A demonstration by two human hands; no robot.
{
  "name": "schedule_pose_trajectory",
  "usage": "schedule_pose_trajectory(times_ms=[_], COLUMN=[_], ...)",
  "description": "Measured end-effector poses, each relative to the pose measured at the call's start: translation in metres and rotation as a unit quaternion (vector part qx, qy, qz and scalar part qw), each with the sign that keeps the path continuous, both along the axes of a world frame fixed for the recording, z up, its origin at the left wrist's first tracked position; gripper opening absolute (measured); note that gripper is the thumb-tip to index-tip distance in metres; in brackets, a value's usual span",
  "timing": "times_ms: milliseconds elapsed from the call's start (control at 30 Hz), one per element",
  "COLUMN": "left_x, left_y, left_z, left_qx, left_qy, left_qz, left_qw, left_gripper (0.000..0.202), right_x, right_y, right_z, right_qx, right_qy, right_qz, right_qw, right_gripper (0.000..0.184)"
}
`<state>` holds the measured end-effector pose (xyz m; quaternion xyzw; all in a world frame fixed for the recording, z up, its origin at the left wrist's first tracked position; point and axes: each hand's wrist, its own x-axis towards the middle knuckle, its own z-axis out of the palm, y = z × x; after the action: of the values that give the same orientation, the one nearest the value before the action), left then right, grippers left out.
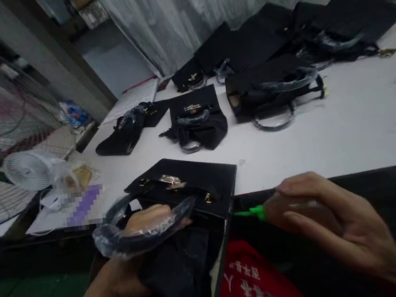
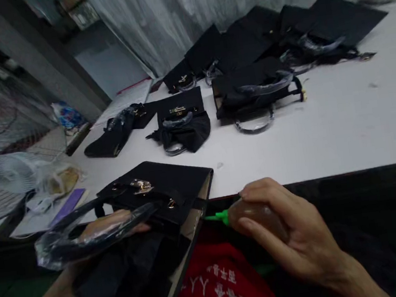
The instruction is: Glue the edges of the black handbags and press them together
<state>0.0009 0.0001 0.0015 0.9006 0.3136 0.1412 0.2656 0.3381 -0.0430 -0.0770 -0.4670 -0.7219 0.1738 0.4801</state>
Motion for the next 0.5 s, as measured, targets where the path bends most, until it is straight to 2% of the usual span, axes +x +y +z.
schedule_pose_trajectory(times_ms=[133, 233, 367, 500], left_x=[0.004, 0.006, 0.005, 0.006], left_y=[0.001, 0.003, 0.003, 0.003], left_z=[0.001, 0.001, 0.000, 0.000], left_qx=[0.029, 0.023, -0.011, -0.025], left_qy=[-0.009, -0.016, -0.050, -0.057], left_qz=[0.005, 0.009, -0.001, 0.013], left_qw=[1.000, 1.000, 0.999, 0.998], left_gripper=[0.042, 0.040, 0.045, 0.044], right_x=[0.005, 0.003, -0.006, -0.010], right_y=[-0.005, -0.008, -0.014, -0.021], right_z=[-0.005, -0.008, -0.007, -0.002], right_qx=[-0.032, -0.008, 0.010, -0.012], right_qy=[0.035, 0.063, 0.058, 0.031], right_qz=[-0.066, -0.117, -0.058, 0.019], right_qw=[0.997, 0.991, 0.997, 0.999], right_gripper=[0.025, 0.027, 0.032, 0.030])
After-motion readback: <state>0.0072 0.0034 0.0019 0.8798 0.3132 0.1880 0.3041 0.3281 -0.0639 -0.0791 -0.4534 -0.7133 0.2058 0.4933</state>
